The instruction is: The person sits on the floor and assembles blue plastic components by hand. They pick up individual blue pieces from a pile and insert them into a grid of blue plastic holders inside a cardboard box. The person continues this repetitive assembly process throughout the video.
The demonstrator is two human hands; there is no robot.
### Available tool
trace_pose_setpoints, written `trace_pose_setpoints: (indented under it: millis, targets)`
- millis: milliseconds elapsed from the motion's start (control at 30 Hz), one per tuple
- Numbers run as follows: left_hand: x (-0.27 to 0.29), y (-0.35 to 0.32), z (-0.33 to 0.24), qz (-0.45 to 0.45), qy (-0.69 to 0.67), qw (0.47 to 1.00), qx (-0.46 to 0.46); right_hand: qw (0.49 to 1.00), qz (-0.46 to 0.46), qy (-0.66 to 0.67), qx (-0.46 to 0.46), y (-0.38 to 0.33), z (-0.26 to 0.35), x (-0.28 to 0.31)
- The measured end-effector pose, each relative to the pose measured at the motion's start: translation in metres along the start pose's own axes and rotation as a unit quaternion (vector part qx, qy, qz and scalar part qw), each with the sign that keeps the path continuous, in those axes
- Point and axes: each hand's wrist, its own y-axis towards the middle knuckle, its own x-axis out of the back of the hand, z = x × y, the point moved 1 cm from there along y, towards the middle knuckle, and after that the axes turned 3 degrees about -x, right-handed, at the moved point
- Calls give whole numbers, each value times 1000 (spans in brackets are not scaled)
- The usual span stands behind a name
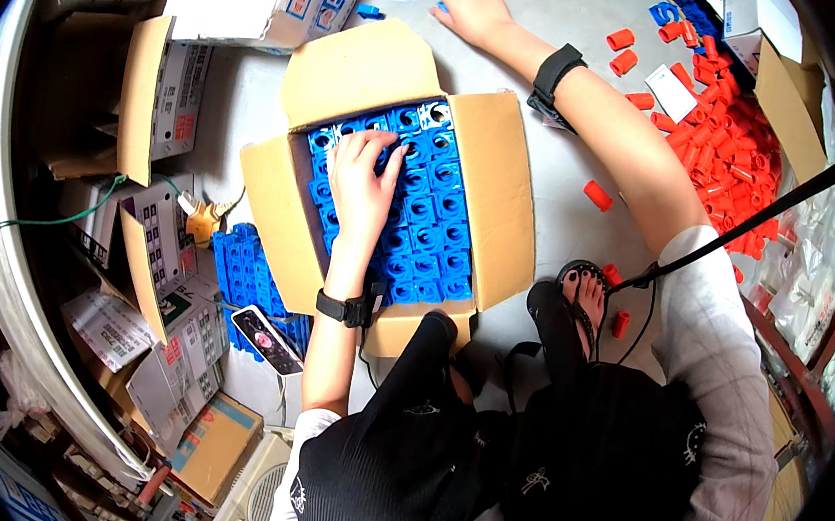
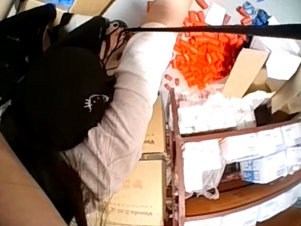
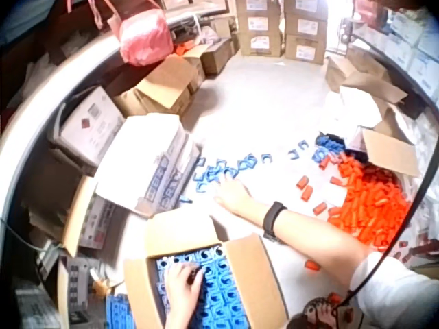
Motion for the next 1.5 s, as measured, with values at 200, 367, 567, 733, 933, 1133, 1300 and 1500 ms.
trace_pose_setpoints:
  millis: [200,367,567,733,933,1133,1300,1500]
  targets:
    - [5,-8,9,22,0,1000,-15,995,-54,86,13,-22,3,7]
    - [6,-4,9,16,13,999,-29,984,-70,162,-21,-45,-9,18]
    - [27,0,23,-42,-14,999,6,899,-92,419,-94,-57,7,59]
    - [34,-5,35,-14,13,1000,13,876,-47,475,68,-77,83,121]
    - [24,-14,37,14,33,998,51,885,39,438,154,-96,126,104]
    - [17,-16,42,-13,11,998,54,919,52,366,134,-101,133,91]
    - [14,-22,48,-3,-77,991,106,926,26,343,153,-108,136,81]
    - [18,-18,42,8,-39,996,79,952,-17,255,166,-103,138,93]
